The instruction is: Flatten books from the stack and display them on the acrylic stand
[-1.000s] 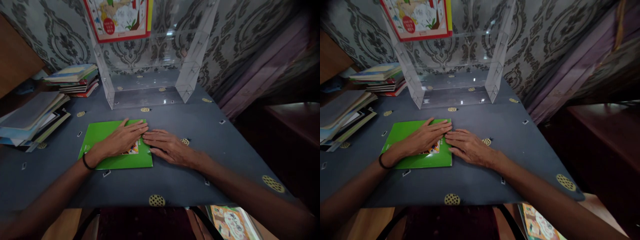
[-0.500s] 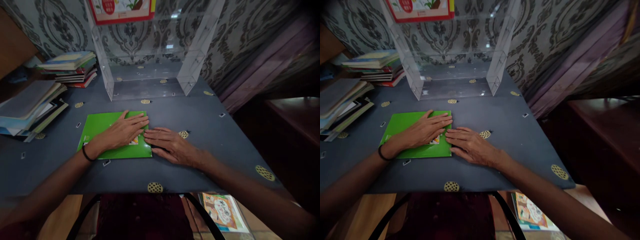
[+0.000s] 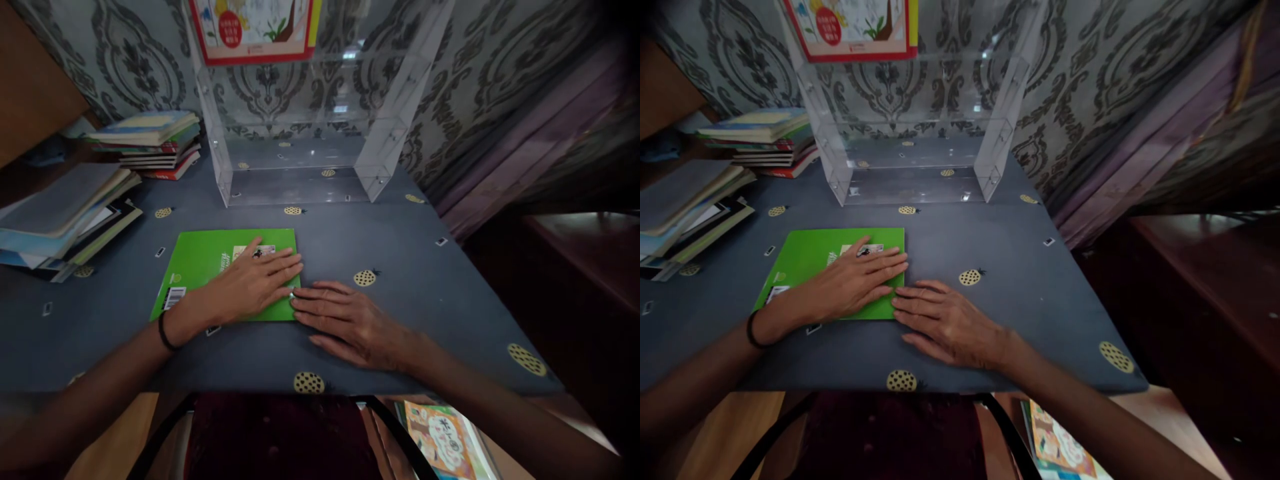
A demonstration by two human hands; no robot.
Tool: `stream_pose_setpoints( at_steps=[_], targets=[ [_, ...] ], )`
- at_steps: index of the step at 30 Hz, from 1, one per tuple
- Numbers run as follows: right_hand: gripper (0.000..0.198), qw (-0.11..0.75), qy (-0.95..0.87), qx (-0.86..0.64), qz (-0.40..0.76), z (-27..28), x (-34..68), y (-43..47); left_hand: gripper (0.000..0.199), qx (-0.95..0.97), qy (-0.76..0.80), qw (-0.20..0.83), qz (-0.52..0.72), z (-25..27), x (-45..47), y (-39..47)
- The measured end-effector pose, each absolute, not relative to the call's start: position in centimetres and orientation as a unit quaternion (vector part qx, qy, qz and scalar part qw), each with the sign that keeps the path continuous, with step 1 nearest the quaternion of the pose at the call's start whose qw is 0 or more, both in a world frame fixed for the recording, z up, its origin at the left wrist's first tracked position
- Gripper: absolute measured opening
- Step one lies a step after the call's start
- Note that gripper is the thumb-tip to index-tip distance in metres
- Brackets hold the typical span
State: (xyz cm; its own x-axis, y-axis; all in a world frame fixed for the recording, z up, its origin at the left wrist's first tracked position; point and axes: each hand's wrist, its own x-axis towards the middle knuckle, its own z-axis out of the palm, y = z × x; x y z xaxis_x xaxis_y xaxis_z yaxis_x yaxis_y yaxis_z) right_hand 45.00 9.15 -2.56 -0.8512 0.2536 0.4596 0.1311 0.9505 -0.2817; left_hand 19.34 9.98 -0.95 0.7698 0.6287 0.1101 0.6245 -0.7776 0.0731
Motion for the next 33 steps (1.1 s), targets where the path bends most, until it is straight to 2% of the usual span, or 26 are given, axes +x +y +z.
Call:
stream_pose_setpoints(
  at_steps=[6, 11, 17, 25, 27, 29, 33],
  targets=[
    [0.032, 0.249, -0.953, -0.113, 0.131, -2.6, 45.2, 8.7, 0.050, 0.938, 0.339, -0.004, 0.070, -1.2, 19.7, 7.8],
    [0.030, 0.244, -0.953, -0.120, 0.135, -2.5, 45.3, 8.6, 0.060, 0.932, 0.358, -0.014, 0.059, -1.2, 18.4, 5.8],
    [0.032, 0.259, -0.947, -0.115, 0.154, -2.5, 45.0, 9.6, 0.065, 0.893, 0.441, -0.074, 0.060, -1.9, 14.5, 3.5],
    [0.056, 0.156, -0.938, -0.216, 0.224, -2.6, 41.7, 16.1, 0.076, 0.885, 0.439, -0.154, 0.001, -3.9, 13.8, 3.2],
    [0.055, 0.160, -0.925, -0.241, 0.245, -3.1, 41.0, 18.0, 0.072, 0.885, 0.420, -0.203, -0.007, -4.7, 13.9, 3.4],
    [0.054, 0.181, -0.913, -0.253, 0.264, -3.6, 40.4, 19.5, 0.059, 0.882, 0.398, -0.252, 0.011, -5.1, 13.9, 3.6],
    [0.052, 0.238, -0.900, -0.236, 0.278, -3.9, 40.0, 20.5, 0.032, 0.858, 0.365, -0.339, 0.126, -5.1, 13.8, 3.9]
  ],
)
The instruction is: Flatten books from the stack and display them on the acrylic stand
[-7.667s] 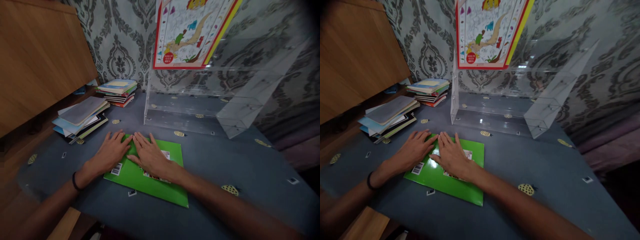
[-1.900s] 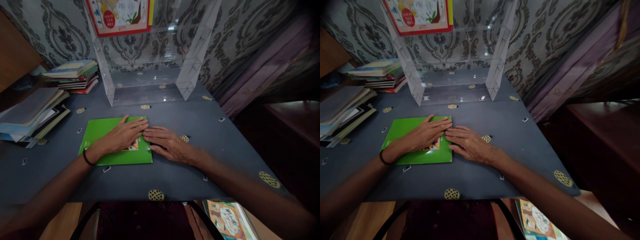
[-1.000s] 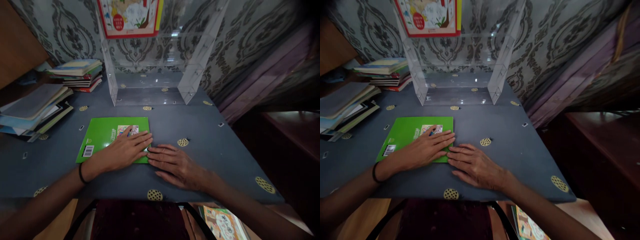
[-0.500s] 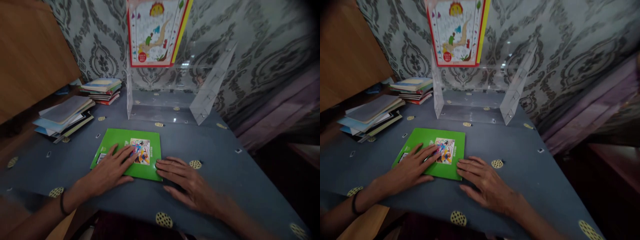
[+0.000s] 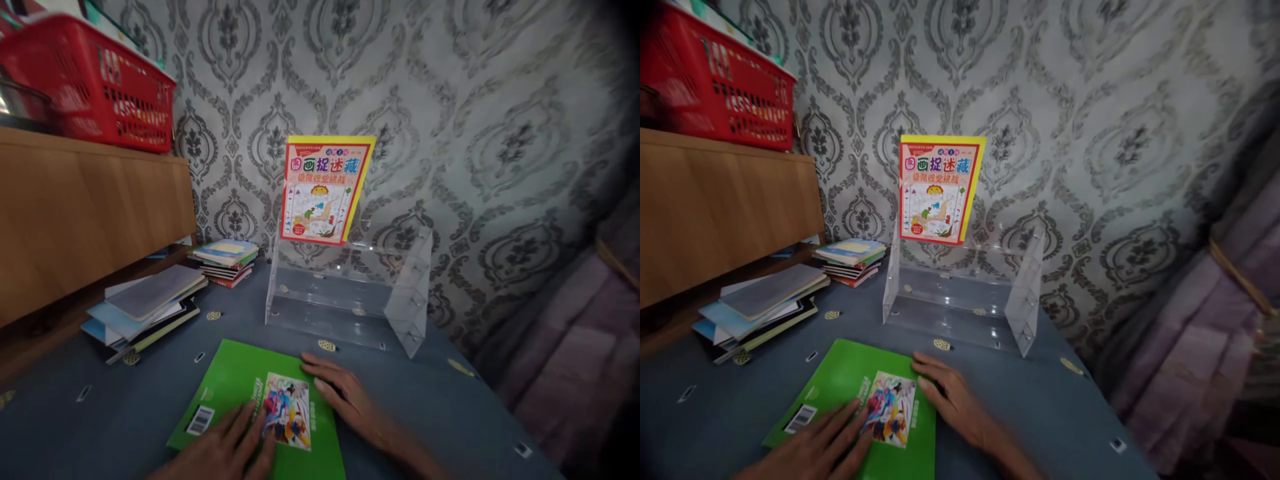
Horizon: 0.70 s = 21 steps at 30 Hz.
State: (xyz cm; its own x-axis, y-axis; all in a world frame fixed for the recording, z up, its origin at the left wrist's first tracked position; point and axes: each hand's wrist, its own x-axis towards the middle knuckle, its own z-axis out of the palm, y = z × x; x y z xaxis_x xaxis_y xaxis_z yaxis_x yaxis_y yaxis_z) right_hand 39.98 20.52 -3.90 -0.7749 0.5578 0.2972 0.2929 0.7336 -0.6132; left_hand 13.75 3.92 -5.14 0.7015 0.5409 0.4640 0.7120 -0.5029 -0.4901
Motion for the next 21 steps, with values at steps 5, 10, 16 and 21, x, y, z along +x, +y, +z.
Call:
stream_pose_setpoints(
  at_steps=[5, 10, 16, 21],
  targets=[
    [0.054, 0.262, -0.870, -0.260, 0.326, -3.7, 40.4, 20.9, 0.025, -0.847, -0.405, 0.305, -0.161, -2.1, 14.0, 4.5],
    [0.063, 0.313, -0.801, -0.237, 0.451, -4.4, 40.4, 22.4, 0.035, -0.835, -0.440, 0.237, -0.230, 2.5, 13.3, 5.7],
    [0.061, 0.327, -0.727, -0.248, 0.550, -2.8, 38.8, 21.1, 0.049, -0.801, -0.543, 0.164, -0.191, 6.5, 11.4, 8.2],
    [0.045, 0.433, -0.678, -0.261, 0.534, 0.0, 38.3, 20.1, 0.044, -0.791, -0.551, 0.091, -0.252, 12.0, 11.6, 8.8]
  ],
)
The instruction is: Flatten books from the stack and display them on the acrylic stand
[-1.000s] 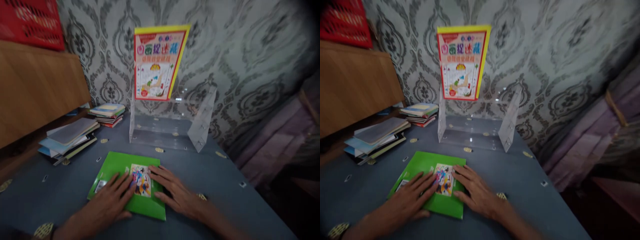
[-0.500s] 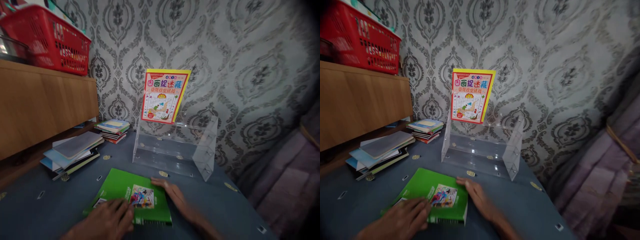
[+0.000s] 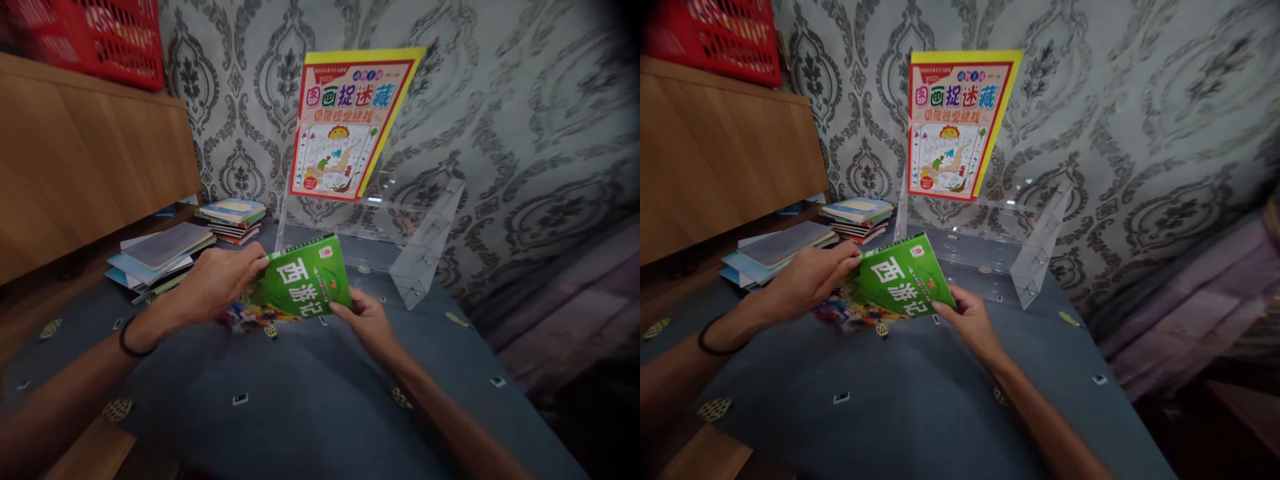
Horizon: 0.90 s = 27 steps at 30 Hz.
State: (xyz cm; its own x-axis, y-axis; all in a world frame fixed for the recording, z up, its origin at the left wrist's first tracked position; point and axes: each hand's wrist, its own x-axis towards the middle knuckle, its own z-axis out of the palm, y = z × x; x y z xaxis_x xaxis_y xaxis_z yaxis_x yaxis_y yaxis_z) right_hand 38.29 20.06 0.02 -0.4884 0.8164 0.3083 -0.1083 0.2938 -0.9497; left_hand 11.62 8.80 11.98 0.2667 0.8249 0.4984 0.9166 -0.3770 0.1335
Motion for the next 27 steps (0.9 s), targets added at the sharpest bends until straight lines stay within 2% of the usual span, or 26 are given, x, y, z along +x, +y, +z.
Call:
stream_pose_setpoints(
  at_steps=[3, 5, 9, 11, 13, 17, 19, 23, 25, 27],
  targets=[
    [0.042, 0.477, -0.636, -0.249, 0.553, 2.3, 38.9, 19.4, 0.039, -0.770, -0.545, -0.006, -0.332, 14.1, 12.2, 8.6],
    [0.044, 0.481, -0.604, -0.262, 0.579, 3.8, 39.2, 19.0, 0.040, -0.723, -0.549, -0.124, -0.401, 13.6, 12.6, 8.6],
    [0.052, 0.447, -0.567, -0.329, 0.609, 4.5, 39.2, 18.8, 0.045, -0.518, -0.542, -0.439, -0.495, 8.1, 13.8, 8.5],
    [0.055, 0.419, -0.563, -0.358, 0.616, 3.4, 38.7, 19.3, 0.052, -0.419, -0.546, -0.526, -0.500, 4.6, 14.3, 8.2],
    [0.059, 0.382, -0.579, -0.380, 0.613, 1.8, 38.2, 19.9, 0.059, -0.382, -0.566, -0.552, -0.478, 1.9, 14.3, 7.9],
    [0.063, 0.316, -0.621, -0.397, 0.598, -0.7, 37.1, 21.3, 0.059, -0.480, -0.638, -0.506, -0.326, 0.4, 12.8, 7.4],
    [0.063, 0.303, -0.632, -0.399, 0.591, -1.4, 36.5, 21.9, 0.052, -0.576, -0.666, -0.409, -0.239, 0.8, 12.0, 7.4],
    [0.056, 0.289, -0.671, -0.415, 0.542, -2.2, 35.7, 23.1, 0.034, -0.707, -0.679, -0.106, -0.170, 1.1, 11.2, 7.7],
    [0.044, 0.294, -0.694, -0.430, 0.497, -2.3, 36.0, 23.5, 0.025, -0.736, -0.653, -0.038, -0.172, 0.4, 11.4, 8.1],
    [0.033, 0.288, -0.745, -0.465, 0.382, -2.2, 36.5, 23.6, 0.023, -0.763, -0.617, -0.020, -0.193, -0.6, 11.5, 8.5]
  ],
)
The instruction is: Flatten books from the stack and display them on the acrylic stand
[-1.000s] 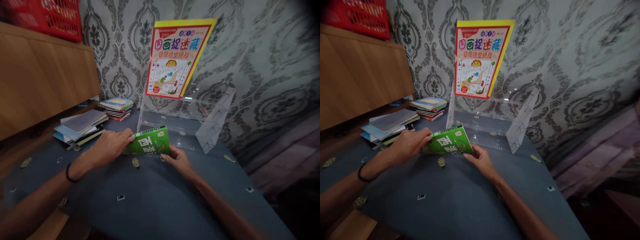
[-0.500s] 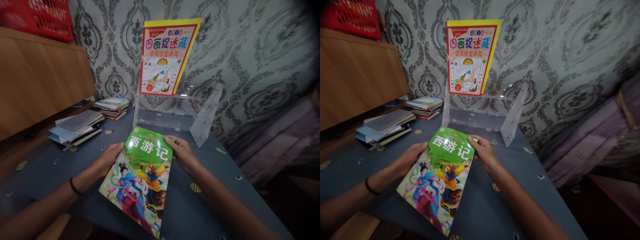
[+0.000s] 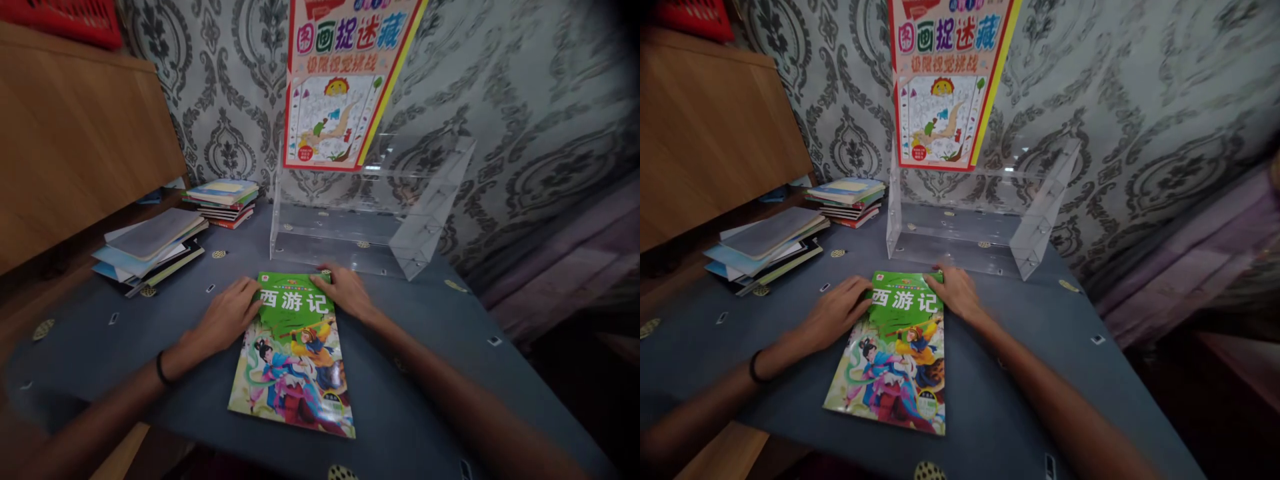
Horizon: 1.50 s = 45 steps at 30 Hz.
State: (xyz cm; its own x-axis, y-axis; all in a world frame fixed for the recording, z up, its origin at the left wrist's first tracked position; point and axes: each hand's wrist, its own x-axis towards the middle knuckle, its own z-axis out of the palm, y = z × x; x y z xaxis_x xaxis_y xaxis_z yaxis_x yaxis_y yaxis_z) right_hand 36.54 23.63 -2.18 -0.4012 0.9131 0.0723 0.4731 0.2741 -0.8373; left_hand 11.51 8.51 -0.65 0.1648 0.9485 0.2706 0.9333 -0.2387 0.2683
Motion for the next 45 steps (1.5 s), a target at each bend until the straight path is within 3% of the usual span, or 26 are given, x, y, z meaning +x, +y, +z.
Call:
stream_pose_setpoints(
  at_steps=[3, 5, 11, 23, 31, 39, 45],
  targets=[
    [0.026, 0.243, -0.828, -0.487, 0.136, -1.4, 36.9, 22.9, 0.028, 0.782, 0.584, 0.023, 0.217, -2.2, 11.4, 9.0],
    [0.029, 0.226, -0.869, -0.435, 0.070, -0.9, 36.0, 21.6, 0.031, 0.784, 0.581, 0.031, 0.218, -2.8, 11.2, 9.1],
    [0.062, 0.182, -0.954, -0.178, 0.159, -0.6, 29.4, 17.7, 0.035, 0.793, 0.569, 0.035, 0.215, -3.2, 10.7, 8.8],
    [0.082, 0.136, -0.948, -0.208, 0.198, -2.2, 29.3, 18.7, 0.039, 0.788, 0.576, -0.005, 0.215, -4.4, 10.5, 9.0],
    [0.085, 0.136, -0.928, -0.271, 0.216, -2.5, 35.7, 20.1, 0.037, 0.780, 0.595, -0.009, 0.196, -4.5, 10.7, 9.0],
    [0.064, 0.257, -0.859, -0.295, 0.329, -3.3, 39.1, 21.6, 0.031, 0.814, 0.548, -0.036, 0.188, -2.5, 11.4, 10.3],
    [0.049, 0.316, -0.868, -0.245, 0.293, -2.5, 40.0, 17.3, 0.029, 0.871, 0.452, 0.019, 0.191, -1.4, 15.2, 13.6]
  ],
)
